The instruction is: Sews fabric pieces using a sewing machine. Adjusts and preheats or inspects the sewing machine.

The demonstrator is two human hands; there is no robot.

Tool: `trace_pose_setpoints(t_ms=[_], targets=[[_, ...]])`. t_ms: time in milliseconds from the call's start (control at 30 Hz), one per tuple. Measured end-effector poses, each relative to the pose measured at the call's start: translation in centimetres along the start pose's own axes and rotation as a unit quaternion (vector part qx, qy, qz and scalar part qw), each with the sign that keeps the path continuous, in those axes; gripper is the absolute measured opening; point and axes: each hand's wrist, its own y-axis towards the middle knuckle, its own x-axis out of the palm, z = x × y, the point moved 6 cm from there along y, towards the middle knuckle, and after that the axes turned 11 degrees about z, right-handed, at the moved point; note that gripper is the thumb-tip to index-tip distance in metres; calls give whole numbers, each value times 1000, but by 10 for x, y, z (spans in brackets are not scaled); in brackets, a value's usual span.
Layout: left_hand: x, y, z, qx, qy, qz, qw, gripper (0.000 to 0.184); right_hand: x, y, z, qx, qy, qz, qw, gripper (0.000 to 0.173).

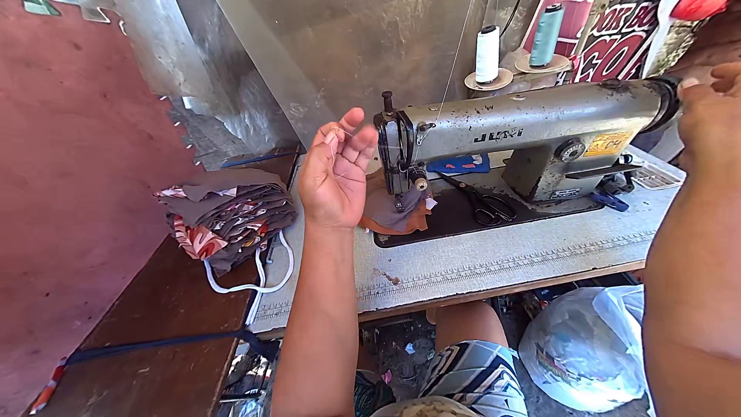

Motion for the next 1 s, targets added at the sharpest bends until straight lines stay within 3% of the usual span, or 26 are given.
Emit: trace_pose_setpoints(t_ms=[100, 233, 300, 433, 533, 633, 767, 1000], targets=[[-6, 1, -4, 39, 186, 5, 982, 25, -3, -16, -36, -62, 20, 2, 998, 60], [-11, -8, -22, 117, 513, -65, 848, 20, 6, -58, -94, -186, 31, -46, 981, 57], [-14, -15, -30, 124, 565, -93, 811, 18, 18, -93, -123, -241, 53, -79, 966, 52], [-48, -29, -39, 121, 592, -98, 791, 15, 63, -177, -164, -326, 90, -174, 925, 50], [-71, -33, -47, 97, 592, -48, 798, 15, 104, -233, -180, -382, 80, -193, 900, 52], [-73, -28, -51, 85, 593, -3, 801, 19, 128, -264, -187, -440, 38, -107, 891, 61], [-72, -22, -65, 16, 582, 3, 813, 21, 138, -271, -190, -446, 13, -45, 894, 59], [-76, -29, -97, -135, 450, 32, 882, 17, 140, -276, -191, -460, -9, -33, 887, 63]])
